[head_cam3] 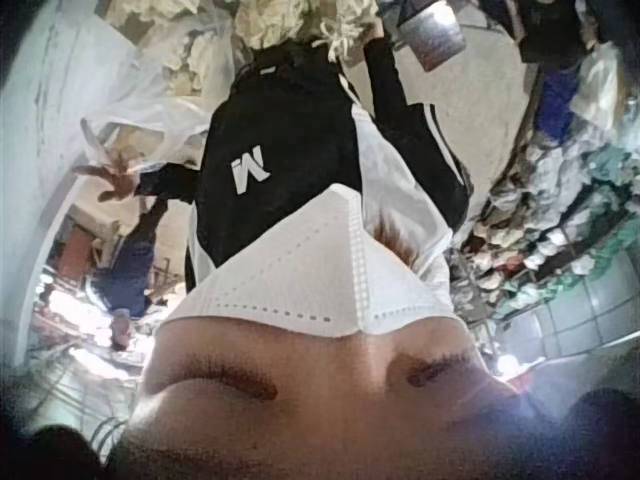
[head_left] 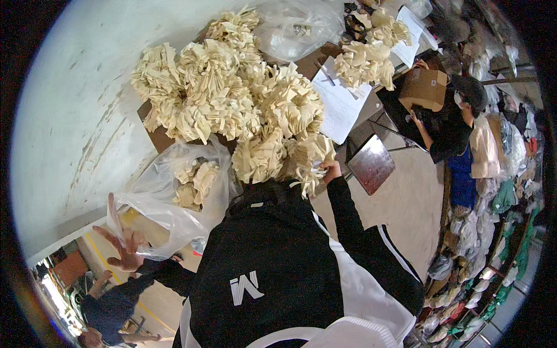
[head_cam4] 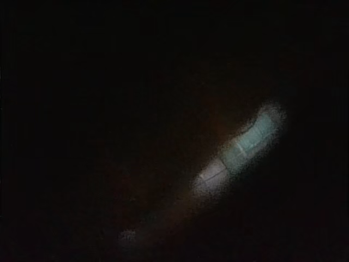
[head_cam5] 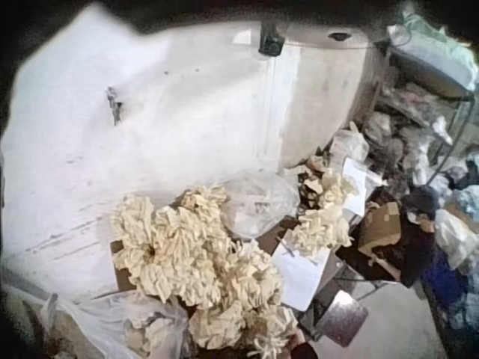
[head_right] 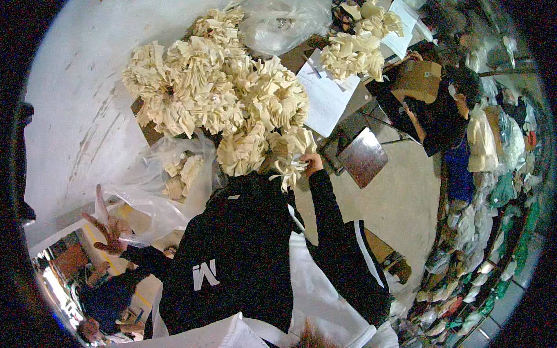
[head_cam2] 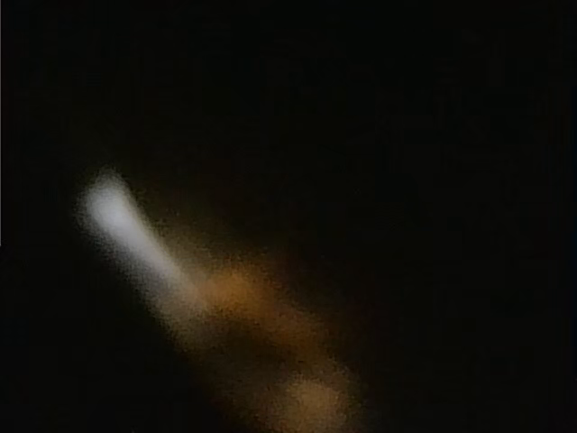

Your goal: The person reviews a printed instruction sheet, then picks up beige foam-like packing material from a table and places it into a clear plastic bag. The person continues to transfer the material into the bag by hand.

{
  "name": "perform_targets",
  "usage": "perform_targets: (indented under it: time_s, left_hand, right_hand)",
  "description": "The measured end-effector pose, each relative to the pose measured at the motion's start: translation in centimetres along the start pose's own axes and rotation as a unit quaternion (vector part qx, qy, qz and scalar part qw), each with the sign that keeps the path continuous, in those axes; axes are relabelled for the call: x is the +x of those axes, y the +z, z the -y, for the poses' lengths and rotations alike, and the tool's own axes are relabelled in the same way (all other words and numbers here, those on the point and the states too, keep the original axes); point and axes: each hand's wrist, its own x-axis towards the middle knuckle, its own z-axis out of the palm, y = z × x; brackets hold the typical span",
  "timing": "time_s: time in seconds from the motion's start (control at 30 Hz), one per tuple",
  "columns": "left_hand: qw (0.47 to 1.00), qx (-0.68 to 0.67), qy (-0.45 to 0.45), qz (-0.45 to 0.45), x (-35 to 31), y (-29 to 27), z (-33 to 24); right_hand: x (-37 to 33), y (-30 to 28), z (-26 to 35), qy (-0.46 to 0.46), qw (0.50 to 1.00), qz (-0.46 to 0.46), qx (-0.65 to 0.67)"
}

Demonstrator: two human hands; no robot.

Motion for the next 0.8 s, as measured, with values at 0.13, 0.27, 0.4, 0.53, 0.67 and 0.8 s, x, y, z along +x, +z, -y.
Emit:
perform_targets:
  time_s: [0.13, 0.27, 0.4, 0.53, 0.67, 0.8]
  left_hand:
    - [1.000, -0.012, 0.001, 0.027, -0.1, -0.4, -0.3]
    - [0.999, -0.010, 0.012, 0.050, -1.1, -0.6, -1.2]
    - [0.996, -0.032, -0.004, 0.087, 0.0, -1.2, -1.1]
    - [0.994, -0.030, 0.003, 0.103, -0.8, -1.8, -2.2]
    - [0.994, -0.008, 0.006, 0.106, -1.1, -2.3, -2.8]
    - [0.994, -0.038, 0.015, 0.101, -1.1, -4.0, -2.8]
  right_hand:
    - [-0.5, 2.4, 1.0, -0.027, 0.999, 0.013, 0.035]
    - [-2.3, 7.9, 2.5, -0.084, 0.990, -0.062, 0.094]
    - [-1.7, 7.0, 1.7, -0.135, 0.980, -0.082, 0.122]
    - [-0.1, 6.3, 0.4, -0.166, 0.967, -0.067, 0.181]
    - [-0.4, 7.6, 0.8, -0.160, 0.969, -0.028, 0.185]
    - [-2.4, 10.4, 1.1, -0.215, 0.973, 0.024, 0.074]
